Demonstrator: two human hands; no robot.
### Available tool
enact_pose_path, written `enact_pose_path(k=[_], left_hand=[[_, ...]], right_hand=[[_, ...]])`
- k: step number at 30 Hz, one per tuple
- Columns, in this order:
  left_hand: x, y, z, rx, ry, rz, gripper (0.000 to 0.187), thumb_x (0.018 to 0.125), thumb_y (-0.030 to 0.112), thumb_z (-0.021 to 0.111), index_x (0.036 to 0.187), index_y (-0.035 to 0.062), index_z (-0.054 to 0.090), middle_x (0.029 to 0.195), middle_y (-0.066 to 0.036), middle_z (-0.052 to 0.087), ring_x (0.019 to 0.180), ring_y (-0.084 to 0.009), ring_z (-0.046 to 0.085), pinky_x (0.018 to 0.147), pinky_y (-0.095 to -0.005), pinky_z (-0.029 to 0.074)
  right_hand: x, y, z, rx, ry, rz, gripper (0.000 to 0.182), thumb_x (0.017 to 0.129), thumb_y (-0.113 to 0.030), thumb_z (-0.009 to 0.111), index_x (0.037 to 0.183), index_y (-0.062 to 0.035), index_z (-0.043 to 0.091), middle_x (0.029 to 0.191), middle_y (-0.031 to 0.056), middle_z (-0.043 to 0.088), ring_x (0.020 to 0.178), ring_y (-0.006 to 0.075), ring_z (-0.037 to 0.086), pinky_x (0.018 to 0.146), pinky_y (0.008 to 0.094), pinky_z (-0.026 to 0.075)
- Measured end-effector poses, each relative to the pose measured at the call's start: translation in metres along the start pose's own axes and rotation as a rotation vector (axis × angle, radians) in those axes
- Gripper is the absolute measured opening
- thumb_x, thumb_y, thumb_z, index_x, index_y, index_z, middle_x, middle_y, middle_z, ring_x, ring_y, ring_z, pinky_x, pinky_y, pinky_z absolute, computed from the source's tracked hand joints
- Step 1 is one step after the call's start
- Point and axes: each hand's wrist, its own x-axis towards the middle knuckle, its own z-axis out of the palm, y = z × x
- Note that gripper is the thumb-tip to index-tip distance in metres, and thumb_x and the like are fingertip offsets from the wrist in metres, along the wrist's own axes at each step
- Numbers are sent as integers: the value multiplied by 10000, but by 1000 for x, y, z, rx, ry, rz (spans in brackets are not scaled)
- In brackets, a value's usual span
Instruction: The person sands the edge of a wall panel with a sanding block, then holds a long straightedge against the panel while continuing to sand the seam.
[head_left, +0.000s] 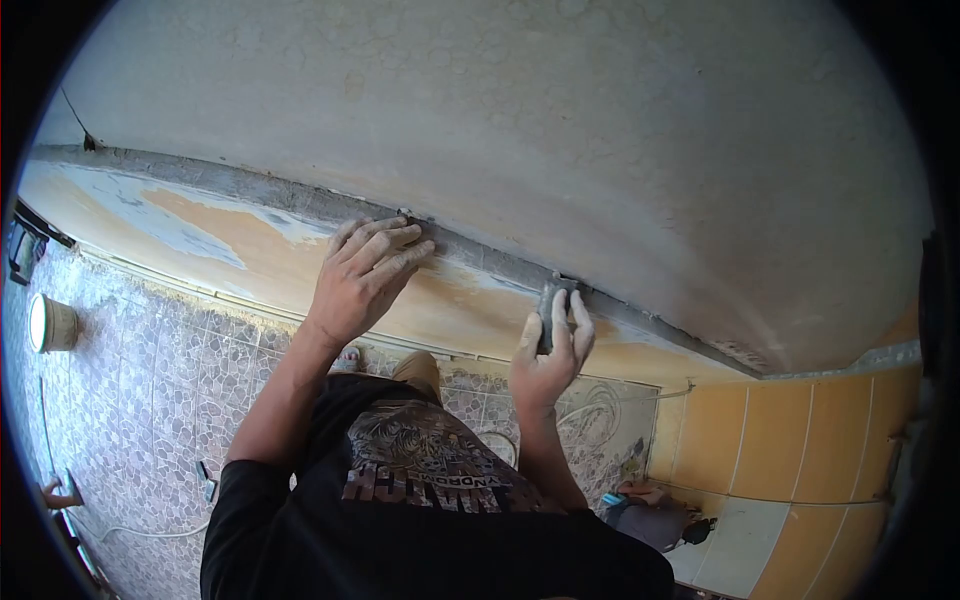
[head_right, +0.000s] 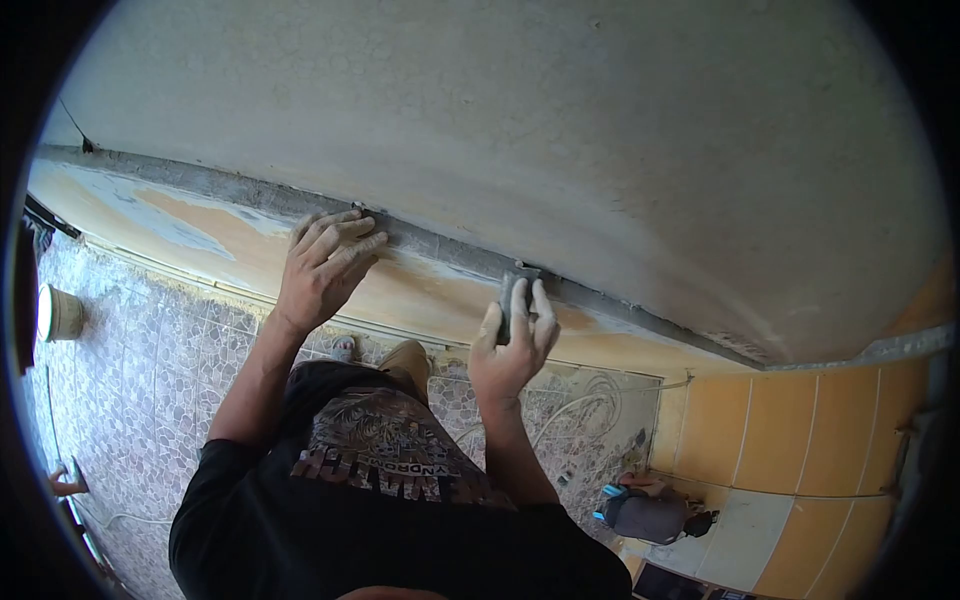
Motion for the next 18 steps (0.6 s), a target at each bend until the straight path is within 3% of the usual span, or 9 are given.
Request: enact_pose_path(k=[4, 7, 11, 13, 18], left_hand=[[1, -1, -2, -21, -29, 4, 411, 875, 137, 804, 1280, 207, 775, 1310, 7, 721, 1292, -213, 644, 1110, -440, 463], [2, -3, -6, -10, -46, 16, 417, 870, 133, 801, 1279, 209, 776, 1308, 8, 723, 1282, -216, 647, 1105, -441, 466], [1, -7, -4, -31, -31, 22, 427, 858, 132, 808, 1278, 207, 777, 1306, 11, 725, 1275, -215, 650, 1100, -441, 469], [0, -7, -4, -32, -40, 21, 429, 824, 153, 890, 1234, 220, 781, 1286, 2, 739, 1254, -239, 668, 1060, -463, 462], [-1, -10, -1, -51, -25, 24, 455, 811, 153, 901, 1243, 227, 777, 1295, 8, 736, 1255, -235, 669, 1074, -464, 454]], right_hand=[[10, -61, 30, 42, -71, -137, 454, 923, -136, 788, 1360, -28, 734, 1422, 179, 633, 1170, 360, 625, 984, 451, 523], [9, -42, 18, 81, -103, -155, 450, 916, -130, 796, 1356, -46, 743, 1431, 166, 633, 1155, 340, 634, 979, 441, 530], [-1, 14, -8, -93, 33, 20, 441, 926, -109, 770, 1356, -15, 736, 1396, 179, 648, 1166, 320, 615, 971, 413, 529], [3, -11, 2, -64, 15, -9, 441, 927, -109, 770, 1356, -10, 734, 1399, 179, 646, 1167, 325, 615, 971, 423, 528], [8, -49, 22, 56, -81, -131, 465, 905, -128, 810, 1354, -30, 740, 1417, 197, 639, 1129, 339, 634, 973, 429, 527]])
